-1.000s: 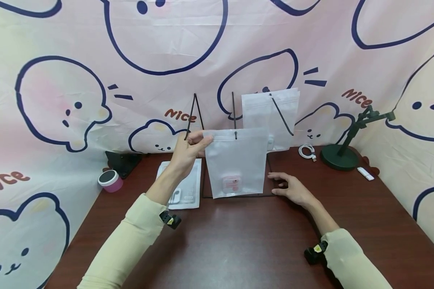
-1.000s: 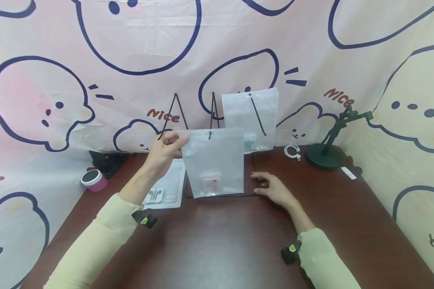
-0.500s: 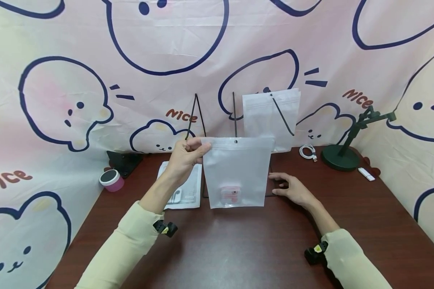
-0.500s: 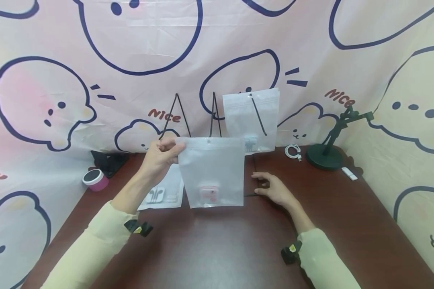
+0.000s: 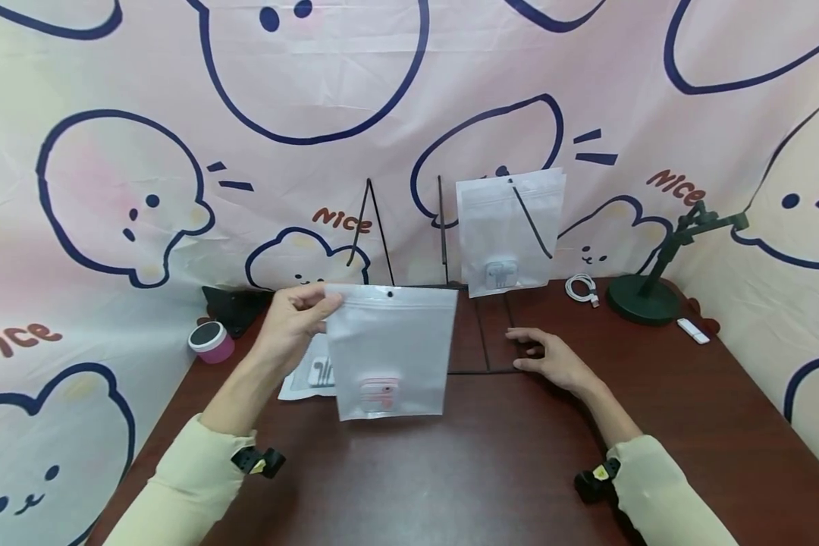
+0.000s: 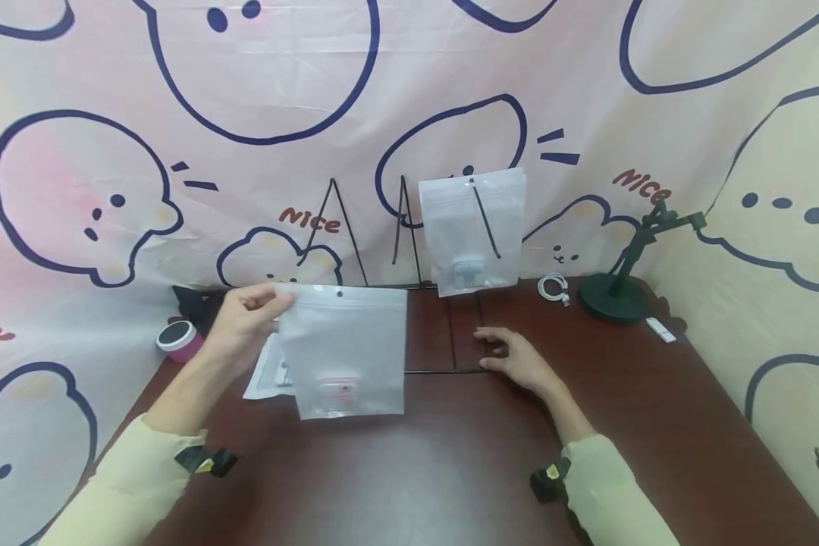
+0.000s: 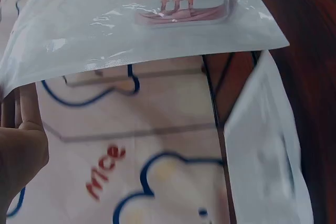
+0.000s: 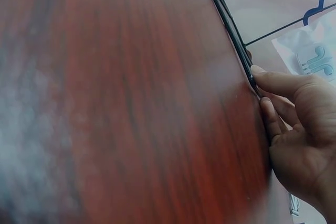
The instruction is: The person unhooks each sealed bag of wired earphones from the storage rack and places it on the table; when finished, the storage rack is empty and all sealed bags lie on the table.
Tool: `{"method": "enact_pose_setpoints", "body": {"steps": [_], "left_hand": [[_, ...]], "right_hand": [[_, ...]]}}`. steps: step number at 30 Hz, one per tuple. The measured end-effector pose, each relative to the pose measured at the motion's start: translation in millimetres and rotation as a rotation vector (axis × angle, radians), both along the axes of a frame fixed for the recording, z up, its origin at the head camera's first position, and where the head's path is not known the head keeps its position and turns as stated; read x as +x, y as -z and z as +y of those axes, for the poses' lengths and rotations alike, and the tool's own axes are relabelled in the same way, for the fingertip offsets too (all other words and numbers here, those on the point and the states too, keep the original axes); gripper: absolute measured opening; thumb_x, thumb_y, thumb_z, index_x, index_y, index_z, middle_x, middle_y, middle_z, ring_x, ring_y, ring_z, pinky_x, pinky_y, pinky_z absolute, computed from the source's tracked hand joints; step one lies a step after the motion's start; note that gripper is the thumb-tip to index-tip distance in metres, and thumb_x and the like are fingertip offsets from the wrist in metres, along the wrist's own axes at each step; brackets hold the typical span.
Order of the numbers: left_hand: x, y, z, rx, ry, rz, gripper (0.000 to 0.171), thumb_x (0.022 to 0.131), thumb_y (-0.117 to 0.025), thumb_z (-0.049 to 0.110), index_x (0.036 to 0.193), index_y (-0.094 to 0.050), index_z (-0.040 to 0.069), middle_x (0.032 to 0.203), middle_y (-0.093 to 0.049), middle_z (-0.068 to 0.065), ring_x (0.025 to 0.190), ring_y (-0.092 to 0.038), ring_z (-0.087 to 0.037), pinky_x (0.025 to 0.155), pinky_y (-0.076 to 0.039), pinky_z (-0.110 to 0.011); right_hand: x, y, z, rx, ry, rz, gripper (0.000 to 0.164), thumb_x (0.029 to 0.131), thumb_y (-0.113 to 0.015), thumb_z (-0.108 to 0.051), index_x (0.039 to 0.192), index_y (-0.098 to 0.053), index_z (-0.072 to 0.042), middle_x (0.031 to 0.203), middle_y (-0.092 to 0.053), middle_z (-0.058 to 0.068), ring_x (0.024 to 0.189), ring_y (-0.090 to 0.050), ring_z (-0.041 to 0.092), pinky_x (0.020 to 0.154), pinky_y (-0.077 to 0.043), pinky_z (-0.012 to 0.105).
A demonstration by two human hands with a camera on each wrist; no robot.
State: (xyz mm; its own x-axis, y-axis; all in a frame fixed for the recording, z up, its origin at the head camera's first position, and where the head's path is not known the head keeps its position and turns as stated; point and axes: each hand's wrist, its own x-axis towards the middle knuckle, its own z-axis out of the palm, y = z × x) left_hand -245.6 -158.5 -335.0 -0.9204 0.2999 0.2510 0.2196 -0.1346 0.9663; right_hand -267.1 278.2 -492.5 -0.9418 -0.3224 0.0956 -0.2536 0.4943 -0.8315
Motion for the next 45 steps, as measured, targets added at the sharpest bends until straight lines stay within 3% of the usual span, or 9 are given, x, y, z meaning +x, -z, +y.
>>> {"method": "enact_pose_setpoints", "body": {"steps": [9, 14, 21, 28, 36, 45], "left_hand": [[5.7, 1.3, -55.8, 0.091, -0.062, 0.047, 0.016, 0.095, -0.059, 0.000, 0.101, -0.073, 0.004, 0.092, -0.074, -0.004, 0.076, -0.069, -0.013, 0.061, -0.057, -0.026], [6.3, -2.8, -84.2, 0.145, -0.084, 0.047, 0.018, 0.094, -0.057, -0.004, 0.100, -0.074, 0.001, 0.089, -0.074, -0.005, 0.074, -0.070, -0.013, 0.059, -0.057, -0.026], [5.4, -8.0, -126.2, 0.103, -0.206, 0.024, 0.019, 0.094, -0.060, -0.001, 0.109, -0.071, -0.002, 0.100, -0.074, -0.005, 0.078, -0.070, -0.013, 0.060, -0.056, -0.025], [2.8, -3.2, -163.0, 0.024, -0.326, -0.048, 0.022, 0.093, -0.064, 0.008, 0.114, -0.072, 0.006, 0.102, -0.072, 0.004, 0.085, -0.066, -0.009, 0.064, -0.054, -0.022], [-9.8, 12.6, -200.4, 0.123, -0.322, -0.134, 0.021, 0.095, -0.060, 0.004, 0.110, -0.074, 0.009, 0.096, -0.073, 0.002, 0.079, -0.068, -0.011, 0.063, -0.054, -0.025], [-27.9, 20.3, -223.7, 0.079, -0.370, -0.233, 0.025, 0.092, -0.067, 0.016, 0.117, -0.072, 0.017, 0.103, -0.070, 0.011, 0.084, -0.067, -0.007, 0.068, -0.055, -0.022]], "right_hand": [[0.0, 0.2, 2.9, 0.002, 0.012, 0.000, 0.053, 0.088, -0.072, -0.010, 0.137, -0.054, -0.011, 0.137, -0.056, 0.006, 0.127, -0.049, 0.025, 0.098, -0.043, 0.038], [-0.1, 0.5, 1.8, 0.004, 0.012, -0.002, 0.052, 0.088, -0.072, -0.010, 0.137, -0.054, -0.011, 0.137, -0.056, 0.006, 0.126, -0.049, 0.026, 0.099, -0.042, 0.044], [0.7, -2.0, -0.8, 0.006, 0.014, -0.004, 0.052, 0.088, -0.072, -0.009, 0.137, -0.054, -0.009, 0.137, -0.056, 0.007, 0.124, -0.050, 0.028, 0.098, -0.042, 0.045], [0.7, -1.3, -0.4, 0.008, 0.016, 0.002, 0.052, 0.088, -0.072, -0.009, 0.137, -0.055, -0.009, 0.137, -0.056, 0.008, 0.123, -0.050, 0.029, 0.098, -0.042, 0.045], [0.9, -0.8, -0.8, 0.008, 0.012, 0.009, 0.052, 0.087, -0.072, -0.008, 0.136, -0.055, -0.008, 0.137, -0.056, 0.009, 0.124, -0.049, 0.029, 0.098, -0.042, 0.045], [0.2, -0.8, -0.6, 0.009, 0.025, -0.009, 0.050, 0.088, -0.072, -0.009, 0.136, -0.056, -0.011, 0.136, -0.057, 0.006, 0.123, -0.050, 0.026, 0.098, -0.042, 0.042]]}}
